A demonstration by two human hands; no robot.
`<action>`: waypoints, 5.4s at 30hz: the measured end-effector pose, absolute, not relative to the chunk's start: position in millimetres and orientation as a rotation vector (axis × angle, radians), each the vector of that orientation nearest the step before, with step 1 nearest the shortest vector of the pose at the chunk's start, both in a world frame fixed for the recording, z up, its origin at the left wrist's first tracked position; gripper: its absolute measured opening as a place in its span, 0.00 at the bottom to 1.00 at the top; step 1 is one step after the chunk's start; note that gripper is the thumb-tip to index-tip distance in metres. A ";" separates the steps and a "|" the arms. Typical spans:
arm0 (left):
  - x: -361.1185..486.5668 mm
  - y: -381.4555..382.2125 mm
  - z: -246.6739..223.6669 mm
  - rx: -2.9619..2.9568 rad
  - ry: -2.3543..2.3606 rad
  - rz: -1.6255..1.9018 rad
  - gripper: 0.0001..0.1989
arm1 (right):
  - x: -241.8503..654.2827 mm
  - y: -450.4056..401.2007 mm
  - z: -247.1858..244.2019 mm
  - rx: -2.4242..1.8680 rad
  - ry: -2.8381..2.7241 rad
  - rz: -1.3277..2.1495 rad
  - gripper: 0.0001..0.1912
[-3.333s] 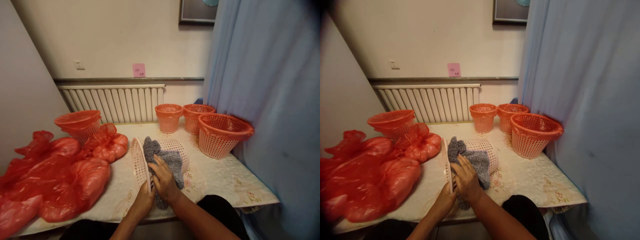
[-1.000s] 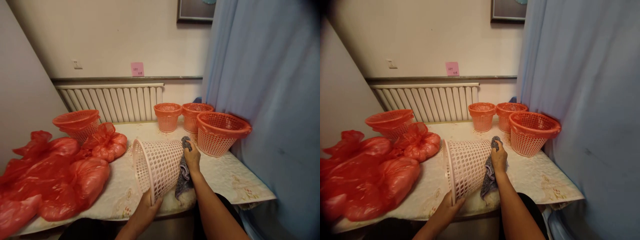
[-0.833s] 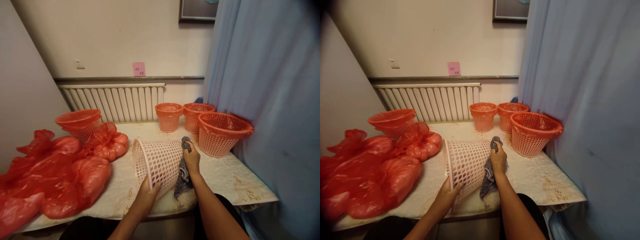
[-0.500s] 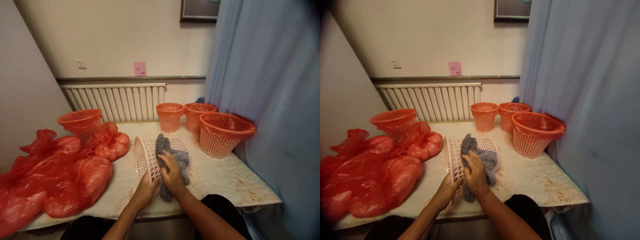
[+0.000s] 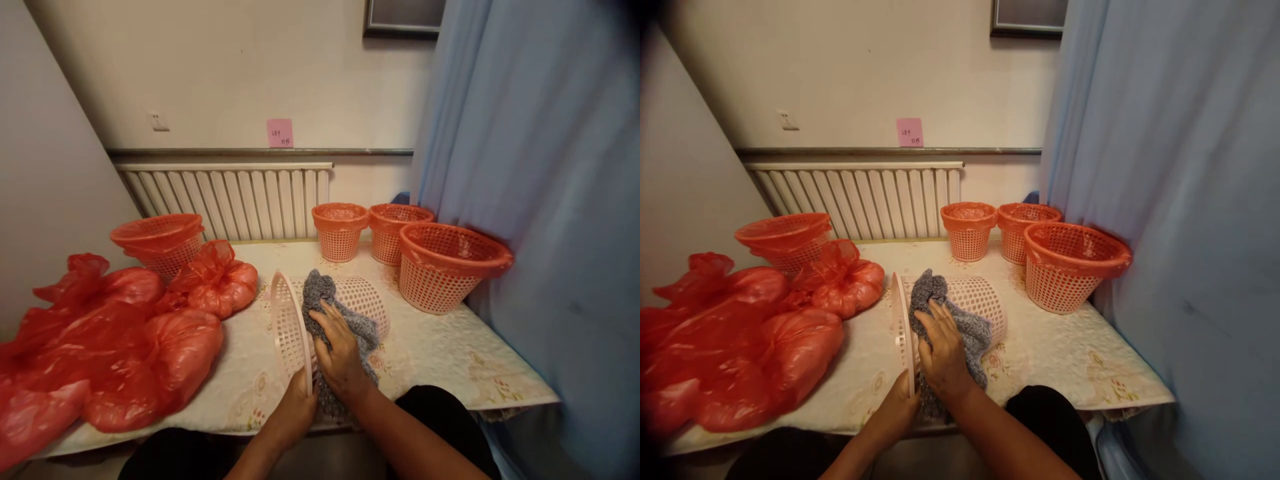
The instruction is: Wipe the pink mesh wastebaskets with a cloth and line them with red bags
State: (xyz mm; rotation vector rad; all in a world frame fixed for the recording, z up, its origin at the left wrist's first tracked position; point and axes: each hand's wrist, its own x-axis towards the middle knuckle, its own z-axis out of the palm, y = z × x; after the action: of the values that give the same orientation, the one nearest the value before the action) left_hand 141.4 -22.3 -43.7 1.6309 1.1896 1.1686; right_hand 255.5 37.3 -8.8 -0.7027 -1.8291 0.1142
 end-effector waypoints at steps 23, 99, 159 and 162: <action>131.8 -17.0 -24.0 1.344 1.275 1.292 0.21 | 341.2 131.5 -25.8 -1.468 -1.232 0.302 0.23; 135.8 -39.9 -50.8 1.594 1.022 1.007 0.21 | 258.5 20.6 -1.6 -0.666 -1.924 0.064 0.24; 143.6 -9.8 -20.0 1.453 1.157 1.274 0.20 | 265.6 42.6 -5.0 -0.695 -1.927 -0.006 0.25; 141.2 -11.0 -20.5 1.402 1.205 1.240 0.20 | 280.6 67.0 -7.5 -0.791 -1.859 0.035 0.25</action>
State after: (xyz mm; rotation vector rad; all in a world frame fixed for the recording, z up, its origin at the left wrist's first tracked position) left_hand 141.2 -11.0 -20.5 1.4022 1.2048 1.2398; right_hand 280.6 67.0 -7.5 -0.7911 -1.8592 0.0352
